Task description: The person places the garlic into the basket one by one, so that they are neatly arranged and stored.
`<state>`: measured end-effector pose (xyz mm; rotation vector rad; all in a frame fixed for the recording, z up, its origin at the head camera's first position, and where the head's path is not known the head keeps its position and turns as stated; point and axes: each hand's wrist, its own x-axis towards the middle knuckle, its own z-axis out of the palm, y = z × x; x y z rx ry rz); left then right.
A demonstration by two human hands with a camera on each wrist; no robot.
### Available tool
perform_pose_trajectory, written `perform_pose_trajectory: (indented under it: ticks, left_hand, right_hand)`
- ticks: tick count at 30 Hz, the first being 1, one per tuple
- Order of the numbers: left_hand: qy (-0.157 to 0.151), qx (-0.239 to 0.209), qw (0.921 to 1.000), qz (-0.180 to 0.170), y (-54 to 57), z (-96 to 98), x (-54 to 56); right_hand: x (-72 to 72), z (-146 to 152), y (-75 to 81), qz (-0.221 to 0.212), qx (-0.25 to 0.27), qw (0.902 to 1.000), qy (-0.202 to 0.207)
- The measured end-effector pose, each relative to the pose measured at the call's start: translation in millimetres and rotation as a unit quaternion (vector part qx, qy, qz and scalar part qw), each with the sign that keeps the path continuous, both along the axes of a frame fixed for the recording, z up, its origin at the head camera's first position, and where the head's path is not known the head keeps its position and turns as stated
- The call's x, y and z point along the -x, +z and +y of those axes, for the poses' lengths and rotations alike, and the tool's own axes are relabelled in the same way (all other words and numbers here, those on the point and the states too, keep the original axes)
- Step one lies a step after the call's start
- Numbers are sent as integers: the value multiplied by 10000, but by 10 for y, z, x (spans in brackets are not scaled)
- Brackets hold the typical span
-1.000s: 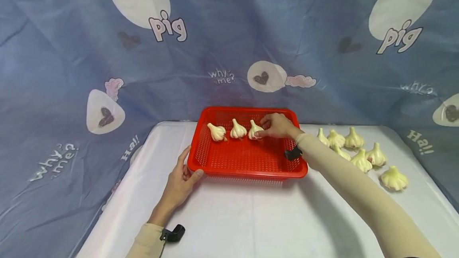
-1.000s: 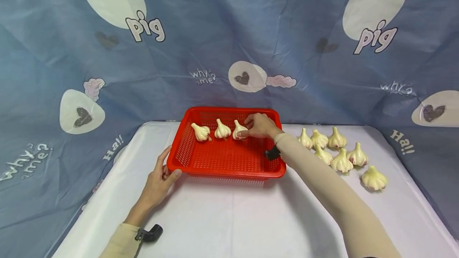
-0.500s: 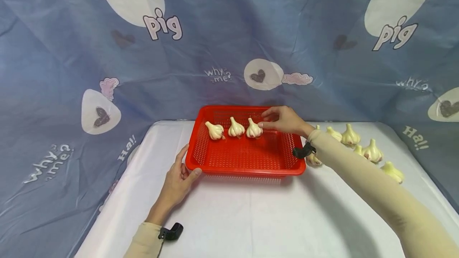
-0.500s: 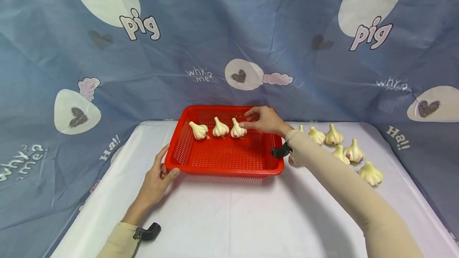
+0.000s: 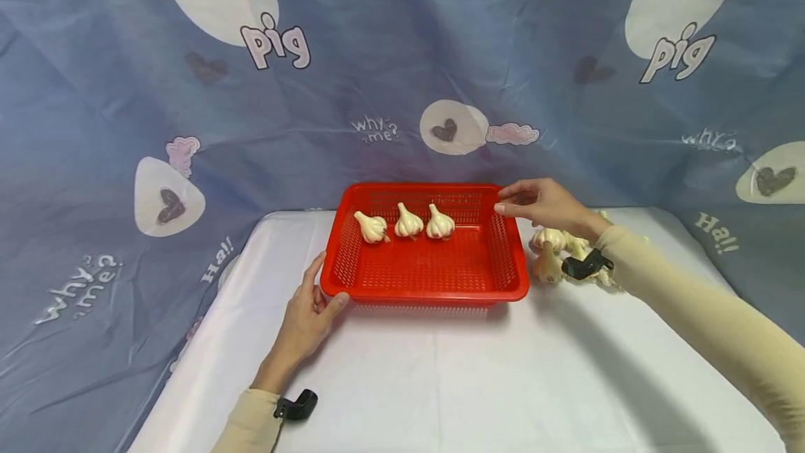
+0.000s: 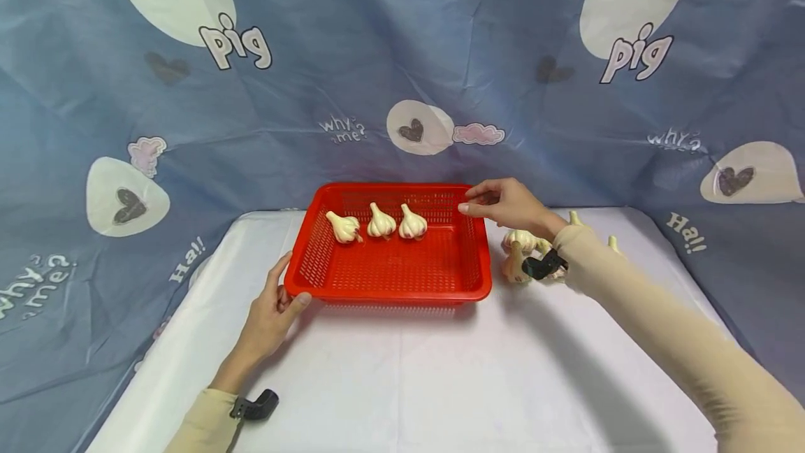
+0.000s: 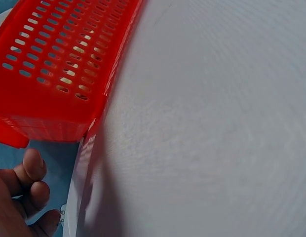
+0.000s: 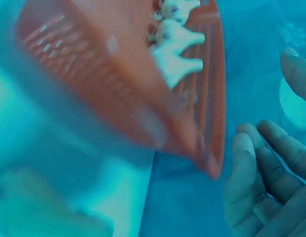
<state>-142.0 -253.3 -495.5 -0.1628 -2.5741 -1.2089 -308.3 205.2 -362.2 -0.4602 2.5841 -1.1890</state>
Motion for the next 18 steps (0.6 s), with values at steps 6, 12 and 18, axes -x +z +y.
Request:
perform_pose_trajectory:
  ticks: [6,12,18]
  left_hand:
    - [-6,44,10000,44,15,24,-1]
    - [33,90,9999,74,36,12,-18]
    - [51,90,9999,-30,38,30,-19]
  right_hand:
    - [-163,547,-27,33,-368,9989,-294]
    - [-317,1101,-164,-52,-579,9969,-528]
    - [-491,1589,-215,-1,-977,9919,-811]
